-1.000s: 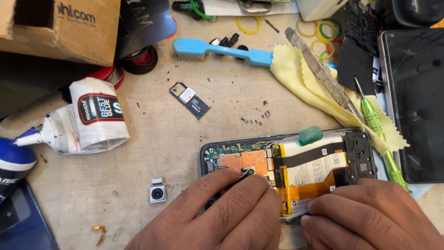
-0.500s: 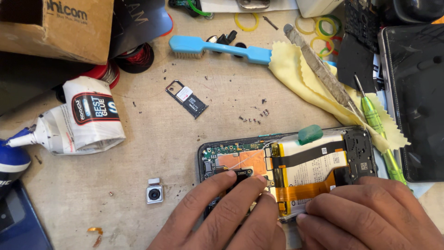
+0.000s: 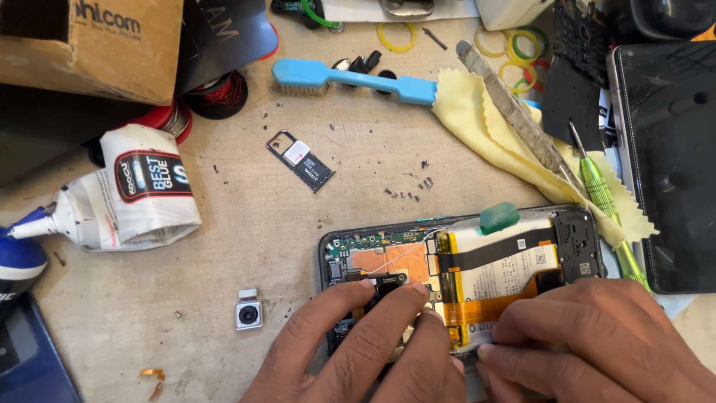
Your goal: The person works on a disassembled smartphone at a cluttered workbench, prying along the frame edge with a pry tool, lifting and pressing the battery and flex cables, and manipulating small internal components by hand. They reposition the phone repeatedly while working around its open interior.
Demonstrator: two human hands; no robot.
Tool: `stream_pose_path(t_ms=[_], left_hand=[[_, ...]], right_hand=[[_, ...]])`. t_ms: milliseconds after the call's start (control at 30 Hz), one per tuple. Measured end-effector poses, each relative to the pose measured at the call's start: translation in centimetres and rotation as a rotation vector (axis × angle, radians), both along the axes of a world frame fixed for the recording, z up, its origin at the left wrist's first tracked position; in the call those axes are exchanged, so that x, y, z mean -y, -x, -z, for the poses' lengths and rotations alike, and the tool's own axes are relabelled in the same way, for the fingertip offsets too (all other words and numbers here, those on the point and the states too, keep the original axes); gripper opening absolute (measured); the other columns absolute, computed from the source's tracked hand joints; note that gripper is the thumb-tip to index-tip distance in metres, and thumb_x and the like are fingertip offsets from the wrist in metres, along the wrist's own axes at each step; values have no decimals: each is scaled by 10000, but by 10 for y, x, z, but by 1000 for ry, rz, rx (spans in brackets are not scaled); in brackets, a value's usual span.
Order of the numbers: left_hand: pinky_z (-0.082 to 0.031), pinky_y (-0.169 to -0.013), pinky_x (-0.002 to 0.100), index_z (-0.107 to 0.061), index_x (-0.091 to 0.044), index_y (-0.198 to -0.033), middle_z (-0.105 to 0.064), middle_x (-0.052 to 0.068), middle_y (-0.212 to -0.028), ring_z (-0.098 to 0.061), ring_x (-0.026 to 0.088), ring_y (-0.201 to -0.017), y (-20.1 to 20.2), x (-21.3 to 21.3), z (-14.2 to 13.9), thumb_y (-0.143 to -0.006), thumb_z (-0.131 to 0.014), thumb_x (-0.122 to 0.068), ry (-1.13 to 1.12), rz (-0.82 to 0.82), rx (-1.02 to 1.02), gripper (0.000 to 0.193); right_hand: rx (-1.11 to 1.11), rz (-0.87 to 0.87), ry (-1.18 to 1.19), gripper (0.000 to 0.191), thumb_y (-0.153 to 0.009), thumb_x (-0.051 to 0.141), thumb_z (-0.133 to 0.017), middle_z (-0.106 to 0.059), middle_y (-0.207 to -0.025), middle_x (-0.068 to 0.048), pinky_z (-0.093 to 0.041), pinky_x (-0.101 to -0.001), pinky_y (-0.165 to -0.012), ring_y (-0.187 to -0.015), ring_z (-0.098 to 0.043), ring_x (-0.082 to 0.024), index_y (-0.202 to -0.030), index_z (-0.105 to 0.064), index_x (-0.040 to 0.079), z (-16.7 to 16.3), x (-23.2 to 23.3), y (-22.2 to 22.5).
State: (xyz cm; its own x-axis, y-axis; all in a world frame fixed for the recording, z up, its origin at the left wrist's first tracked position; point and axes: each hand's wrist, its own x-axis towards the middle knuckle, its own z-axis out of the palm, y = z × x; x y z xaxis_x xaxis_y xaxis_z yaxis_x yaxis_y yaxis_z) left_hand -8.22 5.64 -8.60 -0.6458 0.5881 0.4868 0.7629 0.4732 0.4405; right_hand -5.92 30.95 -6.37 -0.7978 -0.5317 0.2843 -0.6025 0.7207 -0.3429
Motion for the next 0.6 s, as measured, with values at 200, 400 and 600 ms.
stream_pose_path(t_ms=[200,400,600], left_hand=[[-524,-989,438,-699,-194,-1007,-680,-16,-1133,-654,176,-1212,-1,0,5,-831,-702,-144,-4,-6,-1,183],[-534,-983,414,-695,-179,-1001,-676,-23,-1123,-658,167,-1205,-3,-1,7,-868,-717,-165,-4,-26,-26,135],[-537,-978,407,-696,-183,-999,-677,-30,-1121,-661,164,-1206,-2,-2,9,-861,-716,-158,-11,-39,-34,142]], right_hand=[[97,162,50,209,-709,227,-887,-704,-920,76,-521,-296,-773,-831,-737,-76,-849,-731,234,-5,13,-1],[173,171,60,231,-664,237,-878,-701,-918,87,-522,-295,-801,-851,-688,-83,-850,-741,239,-7,11,0],[160,141,27,268,-626,277,-866,-697,-928,78,-522,-300,-814,-859,-685,-85,-862,-745,239,-6,9,1]])
